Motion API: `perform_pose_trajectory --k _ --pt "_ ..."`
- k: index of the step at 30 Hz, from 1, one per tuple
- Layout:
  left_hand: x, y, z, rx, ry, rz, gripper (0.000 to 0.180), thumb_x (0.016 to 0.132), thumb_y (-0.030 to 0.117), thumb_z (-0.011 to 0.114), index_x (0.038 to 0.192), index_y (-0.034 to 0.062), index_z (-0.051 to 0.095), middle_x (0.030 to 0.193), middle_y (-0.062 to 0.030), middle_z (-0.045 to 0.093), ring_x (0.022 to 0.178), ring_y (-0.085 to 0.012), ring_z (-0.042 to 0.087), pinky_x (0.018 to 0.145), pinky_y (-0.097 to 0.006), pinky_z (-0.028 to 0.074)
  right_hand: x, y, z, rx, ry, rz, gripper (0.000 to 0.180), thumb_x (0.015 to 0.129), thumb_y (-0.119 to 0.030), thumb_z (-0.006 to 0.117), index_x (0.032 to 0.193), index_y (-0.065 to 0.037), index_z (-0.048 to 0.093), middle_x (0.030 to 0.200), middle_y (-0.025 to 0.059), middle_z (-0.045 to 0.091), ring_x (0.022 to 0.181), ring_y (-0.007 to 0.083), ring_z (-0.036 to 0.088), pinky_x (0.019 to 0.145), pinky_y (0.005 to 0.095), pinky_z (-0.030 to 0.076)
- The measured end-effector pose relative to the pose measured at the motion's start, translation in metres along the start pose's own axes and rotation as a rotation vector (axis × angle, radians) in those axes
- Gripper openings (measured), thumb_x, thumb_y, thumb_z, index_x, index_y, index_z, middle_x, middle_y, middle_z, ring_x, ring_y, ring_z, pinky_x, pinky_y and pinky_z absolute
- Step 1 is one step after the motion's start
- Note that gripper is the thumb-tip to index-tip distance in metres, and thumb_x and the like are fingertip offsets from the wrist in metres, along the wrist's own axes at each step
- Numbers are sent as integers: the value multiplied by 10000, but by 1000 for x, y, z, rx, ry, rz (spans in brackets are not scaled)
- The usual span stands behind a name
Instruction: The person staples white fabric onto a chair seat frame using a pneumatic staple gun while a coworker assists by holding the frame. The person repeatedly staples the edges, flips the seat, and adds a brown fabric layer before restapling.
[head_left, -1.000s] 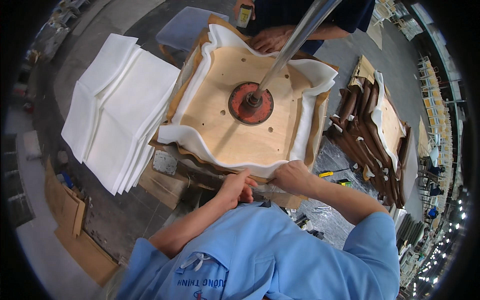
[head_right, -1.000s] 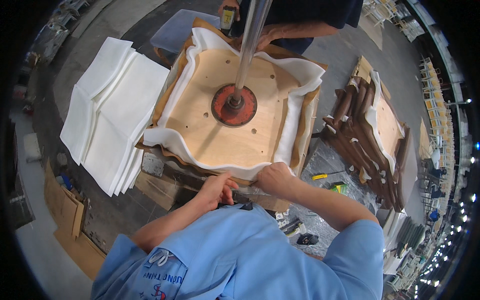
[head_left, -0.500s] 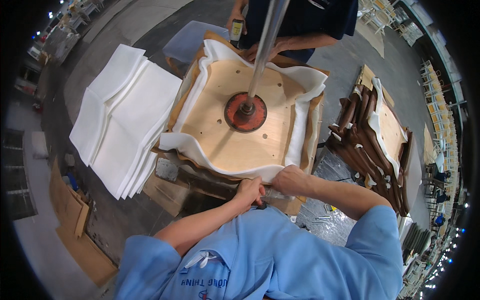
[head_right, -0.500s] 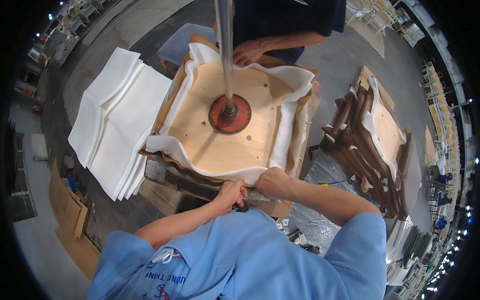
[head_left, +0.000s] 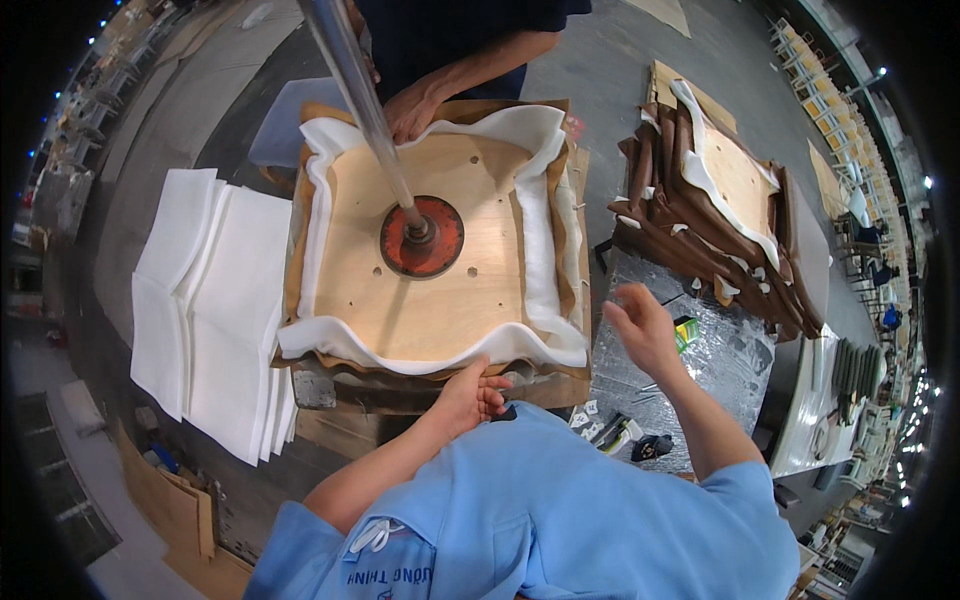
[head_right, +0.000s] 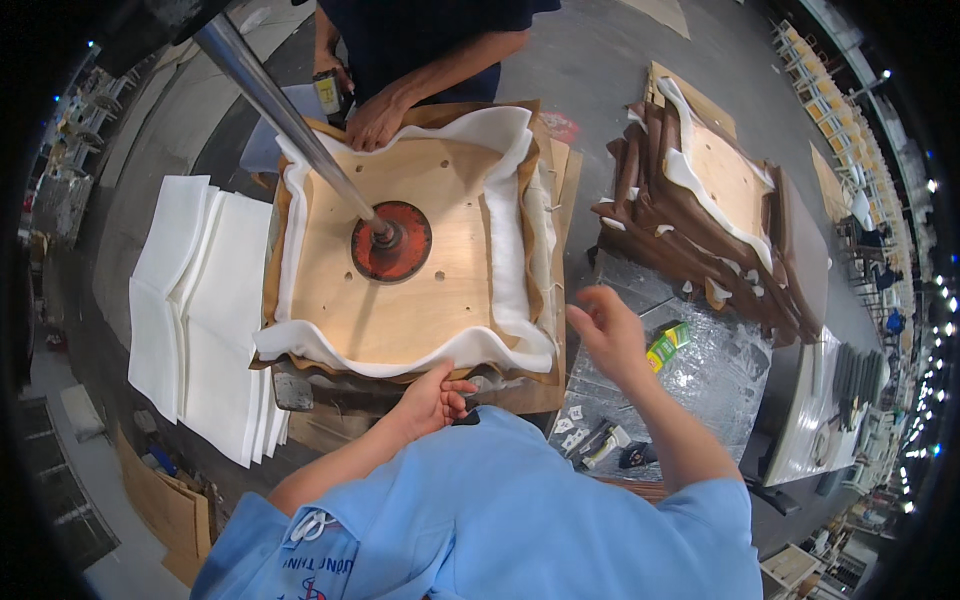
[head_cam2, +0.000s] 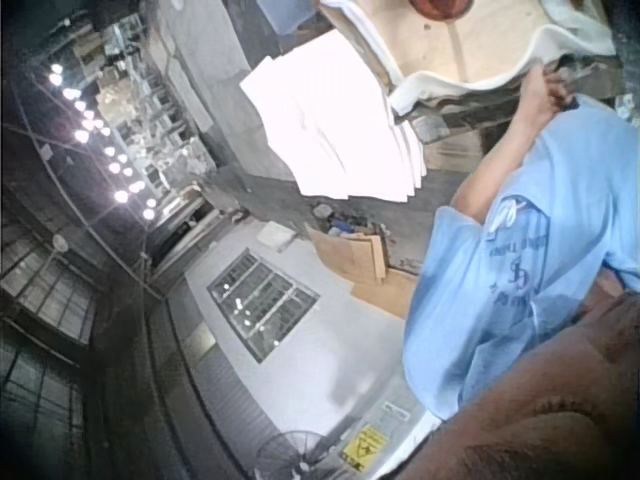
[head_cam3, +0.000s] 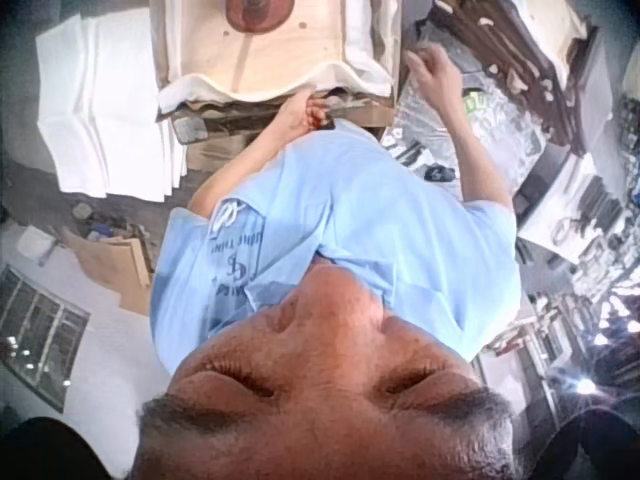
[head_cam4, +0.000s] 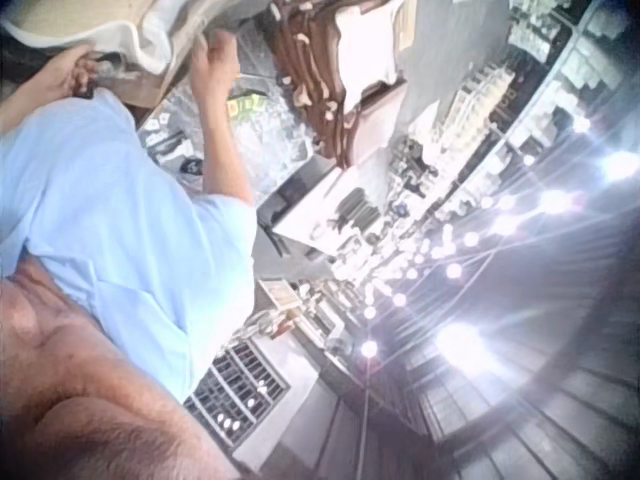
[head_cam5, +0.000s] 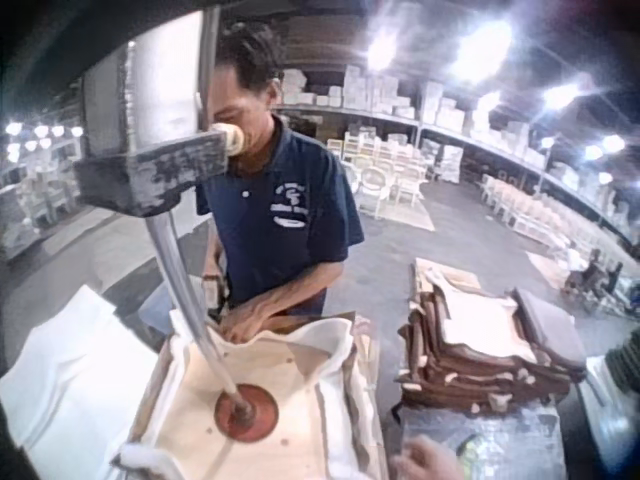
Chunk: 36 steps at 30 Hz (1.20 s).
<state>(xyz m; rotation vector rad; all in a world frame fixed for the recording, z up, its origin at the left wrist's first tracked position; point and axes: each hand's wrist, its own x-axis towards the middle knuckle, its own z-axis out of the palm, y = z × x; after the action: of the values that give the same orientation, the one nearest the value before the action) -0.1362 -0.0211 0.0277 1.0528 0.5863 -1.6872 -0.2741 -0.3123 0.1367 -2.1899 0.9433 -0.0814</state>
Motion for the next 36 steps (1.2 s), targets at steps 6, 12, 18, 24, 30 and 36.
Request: perform_pose_trajectory --k 6,12,18,24,30,36 --pt "3 15 12 78 -23 -112 751 1164 644 377 1126 -5 754 729 -73 722 638 -240 697 725 -382 611 -64 57 70 858 -484 863 471 1104 -497 660 1151 -29 690 826 43 677 716 197 674 623 357 548" --pt "14 13 6 101 -54 52 652 1188 548 360 1036 23 717 694 -80 678 614 -249 675 751 -437 629 -66 51 109 1129 -125 716 410 1070 -429 738 856 -85 681 652 -22 526 483 117 461 442 313 312" --pt "8 23 -3 425 -108 159 605 1201 488 376 1040 6 704 632 -79 638 596 -250 668 807 -472 638 -67 34 114 1290 85 683 342 1118 -426 698 958 -124 725 699 -66 519 549 74 450 489 282 349" --pt "-44 41 19 1657 -259 1295 371 1084 223 659 1376 -4 689 1338 -268 730 1338 -435 652 1156 -598 468 -165 83 134 1217 552 624 397 1151 -435 612 1038 -68 713 732 18 636 601 130 621 558 318 500" --pt "-29 15 9 2042 -14 1357 664 956 127 759 1558 8 508 1715 -274 381 1604 -531 290 1299 -638 248 -296 161 233 1247 779 1112 231 1070 -291 715 986 -76 723 749 28 674 594 144 645 503 331 510" --pt "-9 18 25 2025 106 1291 606 976 133 724 1509 -51 501 1609 -287 510 1509 -498 452 1262 -595 331 -342 333 233 606 860 1301 243 983 -209 764 1176 -62 768 939 128 785 821 269 768 743 408 618"
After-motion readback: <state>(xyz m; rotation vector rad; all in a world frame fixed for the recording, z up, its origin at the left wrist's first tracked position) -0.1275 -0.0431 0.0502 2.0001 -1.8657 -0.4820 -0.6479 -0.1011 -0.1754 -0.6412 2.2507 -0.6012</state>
